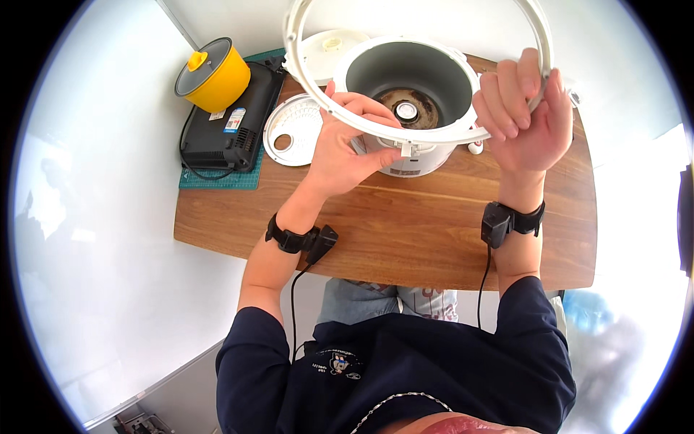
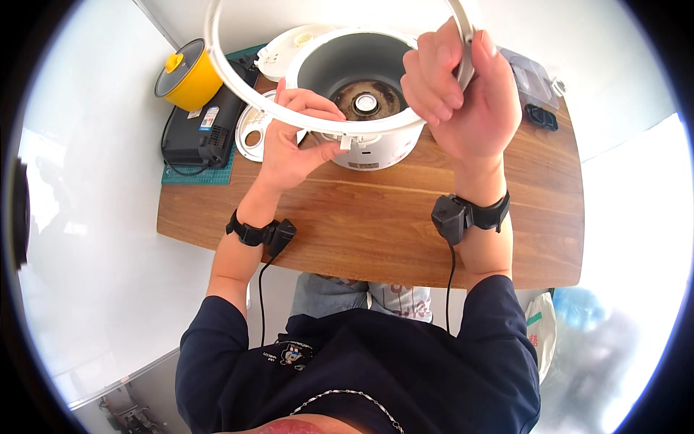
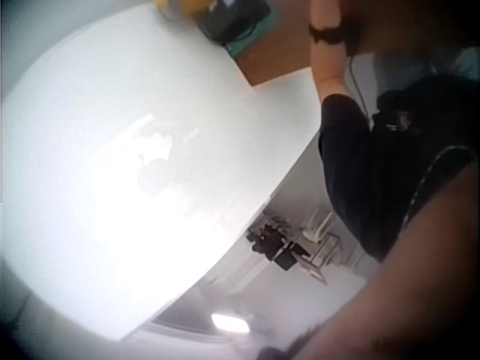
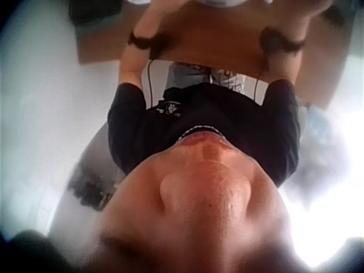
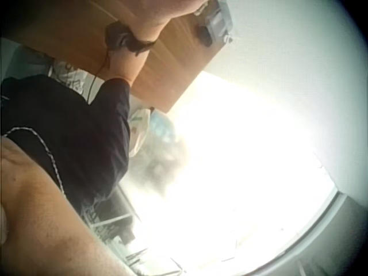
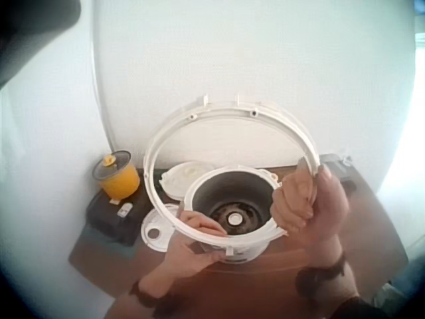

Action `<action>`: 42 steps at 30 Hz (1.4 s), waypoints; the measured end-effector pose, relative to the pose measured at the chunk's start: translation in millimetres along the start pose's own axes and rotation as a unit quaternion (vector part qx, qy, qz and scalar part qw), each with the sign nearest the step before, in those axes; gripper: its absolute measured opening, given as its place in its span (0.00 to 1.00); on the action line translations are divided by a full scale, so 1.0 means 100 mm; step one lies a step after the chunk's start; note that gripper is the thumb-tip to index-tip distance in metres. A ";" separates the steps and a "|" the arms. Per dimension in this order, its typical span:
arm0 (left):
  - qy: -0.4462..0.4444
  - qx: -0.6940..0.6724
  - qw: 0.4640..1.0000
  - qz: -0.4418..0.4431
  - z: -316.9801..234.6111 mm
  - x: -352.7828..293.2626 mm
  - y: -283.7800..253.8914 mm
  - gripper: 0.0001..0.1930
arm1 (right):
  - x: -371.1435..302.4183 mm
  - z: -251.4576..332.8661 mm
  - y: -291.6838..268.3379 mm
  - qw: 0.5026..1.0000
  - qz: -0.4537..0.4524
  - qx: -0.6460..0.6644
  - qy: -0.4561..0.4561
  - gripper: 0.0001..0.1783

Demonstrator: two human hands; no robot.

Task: The person disassembles a white rice cooker on a wooden table. They remove the inner pot, lid, and sealing ring, then use a screwdriver to remove screws from the base and separate the bottom cover, exposing the internal wiring and heating element.

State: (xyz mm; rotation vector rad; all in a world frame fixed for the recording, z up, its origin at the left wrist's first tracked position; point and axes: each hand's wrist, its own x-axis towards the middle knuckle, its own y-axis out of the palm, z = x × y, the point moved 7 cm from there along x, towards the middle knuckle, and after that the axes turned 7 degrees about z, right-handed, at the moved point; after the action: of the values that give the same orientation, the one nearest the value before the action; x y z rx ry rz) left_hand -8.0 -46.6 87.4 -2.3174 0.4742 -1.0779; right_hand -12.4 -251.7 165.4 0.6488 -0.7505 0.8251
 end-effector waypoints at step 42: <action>0.031 0.034 0.999 -0.003 -0.11 0.02 0.03 0.20 | -0.25 0.02 0.89 0.869 0.477 -0.049 0.127 0.16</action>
State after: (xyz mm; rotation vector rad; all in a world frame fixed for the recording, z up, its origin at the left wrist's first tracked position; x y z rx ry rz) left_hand -15.8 -53.4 93.3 -2.2337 0.4469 -1.1544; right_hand -97.9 -216.8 166.1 0.0194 -0.8577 1.7280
